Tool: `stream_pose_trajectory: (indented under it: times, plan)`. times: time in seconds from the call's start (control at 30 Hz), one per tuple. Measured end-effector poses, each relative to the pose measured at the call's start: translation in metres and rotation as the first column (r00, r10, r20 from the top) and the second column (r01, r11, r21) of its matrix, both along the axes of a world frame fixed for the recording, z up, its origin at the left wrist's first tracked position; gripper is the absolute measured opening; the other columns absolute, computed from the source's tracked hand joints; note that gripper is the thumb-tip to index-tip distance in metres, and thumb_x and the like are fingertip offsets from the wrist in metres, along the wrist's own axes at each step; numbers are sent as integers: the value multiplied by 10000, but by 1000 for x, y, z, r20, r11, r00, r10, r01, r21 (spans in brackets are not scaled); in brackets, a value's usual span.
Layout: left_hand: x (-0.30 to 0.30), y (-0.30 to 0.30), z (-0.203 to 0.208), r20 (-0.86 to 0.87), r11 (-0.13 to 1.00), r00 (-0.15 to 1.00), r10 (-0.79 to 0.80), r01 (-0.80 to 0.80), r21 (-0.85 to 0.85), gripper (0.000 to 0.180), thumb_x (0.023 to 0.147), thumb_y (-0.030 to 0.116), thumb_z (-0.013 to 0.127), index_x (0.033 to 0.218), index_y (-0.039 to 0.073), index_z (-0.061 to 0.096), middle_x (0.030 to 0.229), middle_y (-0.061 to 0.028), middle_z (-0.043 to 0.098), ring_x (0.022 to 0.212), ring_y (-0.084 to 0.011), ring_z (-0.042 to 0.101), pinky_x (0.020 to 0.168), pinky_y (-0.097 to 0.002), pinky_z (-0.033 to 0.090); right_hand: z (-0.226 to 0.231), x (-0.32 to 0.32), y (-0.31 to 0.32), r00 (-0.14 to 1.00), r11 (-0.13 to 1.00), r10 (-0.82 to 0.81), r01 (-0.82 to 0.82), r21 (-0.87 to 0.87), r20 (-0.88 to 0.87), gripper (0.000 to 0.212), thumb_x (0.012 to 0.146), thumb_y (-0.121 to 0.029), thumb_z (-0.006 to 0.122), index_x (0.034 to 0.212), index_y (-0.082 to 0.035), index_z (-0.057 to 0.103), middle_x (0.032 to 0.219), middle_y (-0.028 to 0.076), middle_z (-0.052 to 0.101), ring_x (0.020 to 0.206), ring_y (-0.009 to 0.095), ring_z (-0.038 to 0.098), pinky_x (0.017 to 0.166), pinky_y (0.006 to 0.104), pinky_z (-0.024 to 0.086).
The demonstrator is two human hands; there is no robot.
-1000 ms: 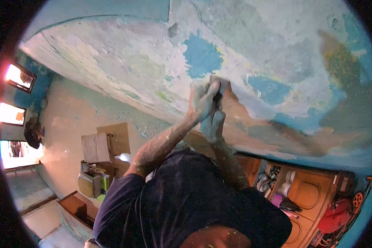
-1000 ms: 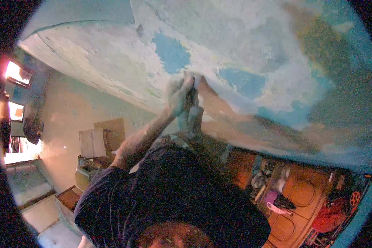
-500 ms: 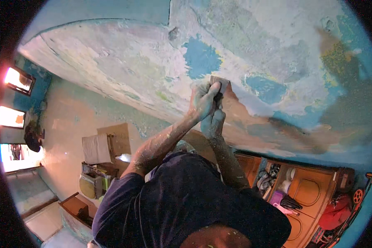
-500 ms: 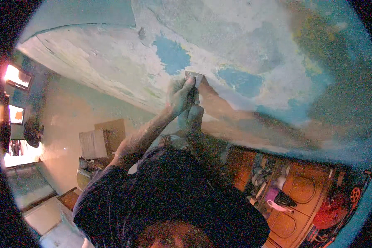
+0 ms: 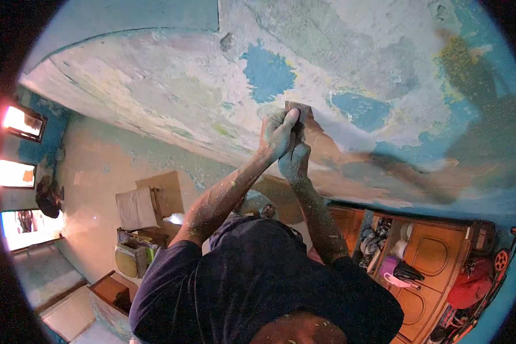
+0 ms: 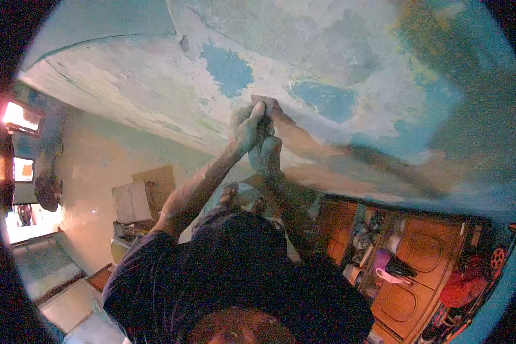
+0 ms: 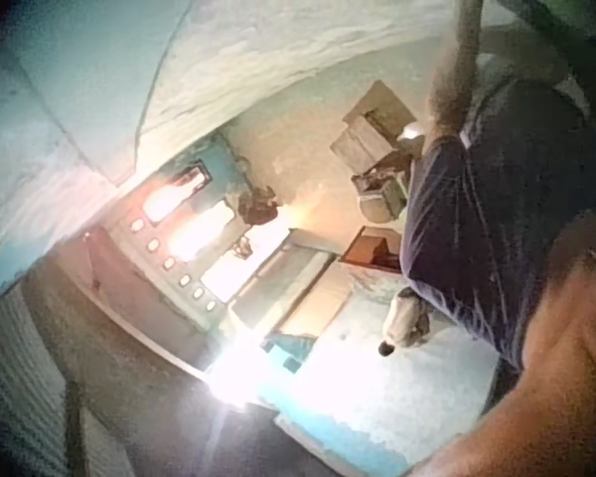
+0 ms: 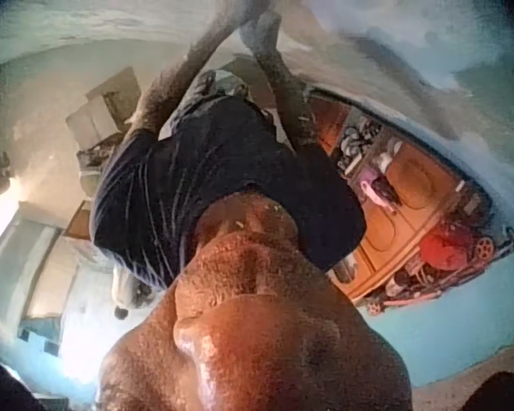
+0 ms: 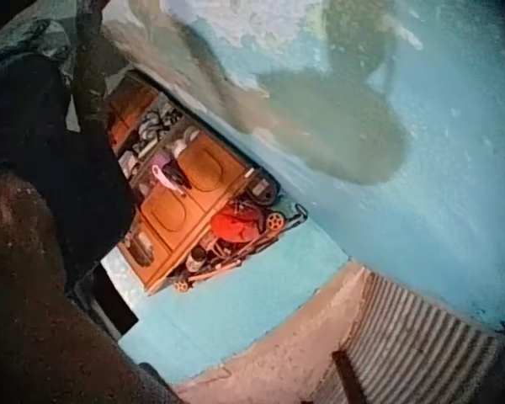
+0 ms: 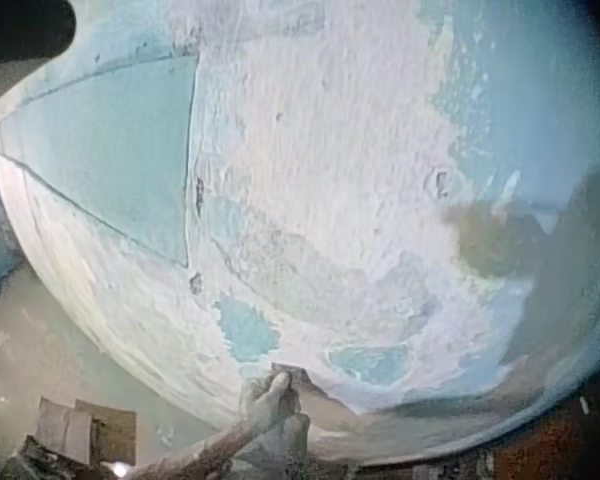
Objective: The person scrapes a ceiling with a metal scraper to remove old paint or plaster.
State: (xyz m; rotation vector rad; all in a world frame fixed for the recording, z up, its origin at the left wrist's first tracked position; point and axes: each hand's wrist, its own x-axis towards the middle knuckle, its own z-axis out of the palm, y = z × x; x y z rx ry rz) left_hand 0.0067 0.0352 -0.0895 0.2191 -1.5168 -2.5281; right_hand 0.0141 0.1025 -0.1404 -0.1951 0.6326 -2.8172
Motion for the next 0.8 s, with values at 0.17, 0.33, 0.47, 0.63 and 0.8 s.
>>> stream_pose_trajectory:
  times: [0.17, 0.33, 0.47, 0.63, 0.8]
  plan:
    - [3, -6, 15, -11, 997, 1000, 27, -26, 80, 348, 922, 242, 491, 660, 17, 532, 551, -38, 531, 487, -116, 536, 432, -250, 411, 19, 1, 5, 882, 559, 2, 390, 732, -472, 362, 890, -218, 495, 1100, 77, 487, 1050, 163, 556, 1007, 191, 520, 863, 307, 395]
    - [-2, -10, 26, -42, 996, 997, 62, -65, -67, 362, 926, 244, 475, 642, 27, 524, 532, -30, 513, 432, -100, 474, 404, -258, 386, 31, 5, -4, 956, 892, 48, 89, 444, -288, 311, 897, -161, 506, 1118, 56, 480, 1087, 75, 508, 1015, 149, 471, 855, 270, 380]
    - [2, -10, 11, -58, 994, 995, 76, -80, -75, 320, 909, 222, 495, 663, 21, 528, 546, -10, 499, 457, -88, 458, 413, -258, 373, 19, 3, -8, 893, 699, -3, 323, 638, -450, 318, 908, -144, 491, 1166, 37, 450, 1116, 43, 456, 1062, 136, 421, 892, 262, 348]
    - [-2, -16, 25, 23, 1000, 1000, 10, -10, -29, 305, 900, 222, 515, 692, 3, 560, 586, -19, 524, 483, -87, 470, 436, -256, 385, 35, 10, -2, 781, 611, 59, 464, 642, -621, 364, 901, -141, 490, 1195, 62, 424, 1160, 93, 472, 1083, 168, 436, 916, 269, 335]
    - [-5, -10, 25, 16, 995, 997, 76, -75, -73, 351, 910, 256, 510, 680, -1, 571, 556, -20, 519, 467, -94, 480, 424, -260, 390, 42, 1, -10, 849, 561, -20, 446, 698, -527, 376, 891, -164, 506, 1178, 69, 434, 1128, 128, 511, 1038, 179, 472, 870, 270, 375]
